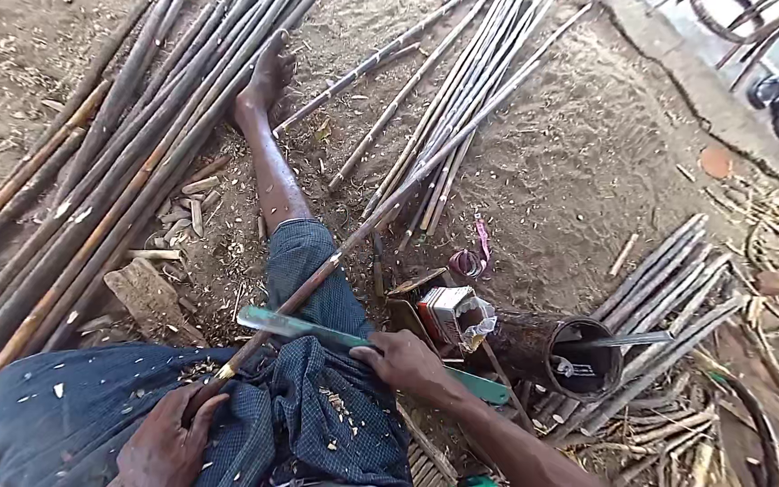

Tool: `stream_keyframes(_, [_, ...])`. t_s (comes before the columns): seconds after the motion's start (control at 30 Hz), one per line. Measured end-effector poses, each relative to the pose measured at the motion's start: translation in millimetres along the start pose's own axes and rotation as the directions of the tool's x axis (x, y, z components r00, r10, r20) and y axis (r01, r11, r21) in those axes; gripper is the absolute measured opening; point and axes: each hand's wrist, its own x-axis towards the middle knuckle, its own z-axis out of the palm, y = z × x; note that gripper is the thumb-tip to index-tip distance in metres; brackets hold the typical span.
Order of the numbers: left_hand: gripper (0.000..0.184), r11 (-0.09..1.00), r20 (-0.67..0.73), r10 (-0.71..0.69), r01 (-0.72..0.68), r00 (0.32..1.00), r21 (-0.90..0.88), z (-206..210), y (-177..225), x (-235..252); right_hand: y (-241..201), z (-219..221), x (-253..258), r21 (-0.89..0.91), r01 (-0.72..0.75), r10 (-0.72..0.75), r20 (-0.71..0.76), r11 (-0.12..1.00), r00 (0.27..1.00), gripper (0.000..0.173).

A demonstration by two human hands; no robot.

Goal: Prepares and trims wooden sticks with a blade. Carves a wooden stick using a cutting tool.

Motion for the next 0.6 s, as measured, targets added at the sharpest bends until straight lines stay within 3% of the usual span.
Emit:
stream_keyframes(0.13, [0.061, 1.0, -0.001, 0.004, -0.004, 1.0, -0.019, 3.5, 1.8, -0.3, 32.0, -14.6, 21.9, 0.381, -0.129, 0.251, -0.291, 0.916, 0.923, 0.065])
stream_keyframes(0.17, [0.06, 1.0, -0.013, 0.002, -0.002, 1.0, -0.017, 4.1, 1.1, -1.1, 29.7, -12.2, 19.1, 0.334, -0.119, 0.215, -0.266, 0.935, 0.94, 0.065])
stream_keyframes(0.27, [0.065, 0.999, 0.021, -0.027, 0.028, 0.999, -0.038, -0.6, -0.8, -3.2, 6.4, 1.6, -4.3, -0.025, -0.01, 0.01, 0.012, 1.0, 1.0, 0.057])
stream_keyframes(0.3, [0.066, 0.998, 0.054, -0.022, 0.025, 0.998, -0.059, -3.1, -2.3, 0.3, 10.2, -0.3, -3.1, 0.013, -0.042, 0.042, -0.013, 0.999, 0.999, 0.057])
stream_keyframes(0.4, [0.06, 0.991, 0.153, -0.018, 0.038, 0.988, -0.128, -5.9, -6.0, 9.9, 48.8, -8.5, 22.7, 0.374, -0.117, 0.242, -0.307, 0.92, 0.92, 0.064])
stream_keyframes(0.47, [0.059, 0.988, 0.163, -0.027, 0.051, 0.986, -0.146, -6.5, -9.9, 12.2, 37.4, -3.0, 21.7, 0.285, -0.09, 0.172, -0.275, 0.954, 0.946, 0.061])
stream_keyframes(0.53, [0.062, 0.987, 0.168, -0.033, 0.059, 0.985, -0.152, -7.3, -12.5, 11.2, 21.6, 7.4, 6.7, 0.057, -0.007, 0.013, -0.098, 0.998, 0.995, 0.056])
stream_keyframes(0.6, [0.066, 0.987, 0.198, -0.017, 0.048, 0.98, -0.151, -7.8, -17.3, 15.6, 25.8, -0.6, 11.7, 0.164, -0.073, 0.102, -0.174, 0.984, 0.98, 0.054])
